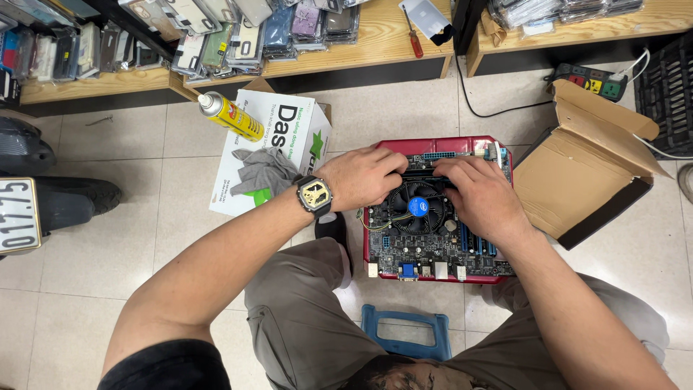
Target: The person removes a CPU cooler from a motherboard. They unplug the fan cable, detach the mounting clips, and lift the cooler off the board, placing it aside.
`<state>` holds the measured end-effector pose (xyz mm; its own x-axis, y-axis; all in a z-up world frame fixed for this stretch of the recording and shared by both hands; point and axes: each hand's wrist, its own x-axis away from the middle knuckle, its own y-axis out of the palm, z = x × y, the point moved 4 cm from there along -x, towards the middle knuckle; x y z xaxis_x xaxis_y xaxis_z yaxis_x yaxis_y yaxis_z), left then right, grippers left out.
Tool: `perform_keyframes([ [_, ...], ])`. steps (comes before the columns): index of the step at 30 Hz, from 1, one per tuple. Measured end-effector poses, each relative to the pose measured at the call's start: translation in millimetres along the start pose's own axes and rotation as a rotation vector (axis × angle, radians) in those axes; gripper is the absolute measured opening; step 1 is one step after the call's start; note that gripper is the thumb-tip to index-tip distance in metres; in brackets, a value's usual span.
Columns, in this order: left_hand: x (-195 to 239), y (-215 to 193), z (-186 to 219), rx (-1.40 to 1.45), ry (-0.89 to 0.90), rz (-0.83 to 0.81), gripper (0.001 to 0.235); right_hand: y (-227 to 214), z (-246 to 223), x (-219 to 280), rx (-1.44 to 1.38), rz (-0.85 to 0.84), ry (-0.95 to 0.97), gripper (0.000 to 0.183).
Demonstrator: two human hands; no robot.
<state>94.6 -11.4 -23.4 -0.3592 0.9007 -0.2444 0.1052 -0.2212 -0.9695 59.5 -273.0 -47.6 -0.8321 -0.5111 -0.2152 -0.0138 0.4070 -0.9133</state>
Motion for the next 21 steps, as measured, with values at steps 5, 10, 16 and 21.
perform_keyframes([
  [5, 2.5, -11.0, 9.3, -0.031, -0.003, 0.019, 0.019, 5.9, 4.2, 1.0, 0.014, 0.017, -0.001, 0.052],
  [10, 9.2, 2.6, 12.0, -0.111, 0.062, 0.040, 0.020, 4.7, 2.5, 1.0, 0.018, 0.000, 0.006, 0.052],
  [16, -1.8, -12.8, 9.0, -0.013, -0.083, 0.044, 0.023, -0.3, 1.0, -1.5, -0.003, -0.024, 0.030, 0.049],
  [21, -6.6, -18.3, 18.0, -0.131, -0.101, 0.064, 0.010, 4.3, 2.5, 3.1, 0.010, 0.019, -0.008, 0.050],
])
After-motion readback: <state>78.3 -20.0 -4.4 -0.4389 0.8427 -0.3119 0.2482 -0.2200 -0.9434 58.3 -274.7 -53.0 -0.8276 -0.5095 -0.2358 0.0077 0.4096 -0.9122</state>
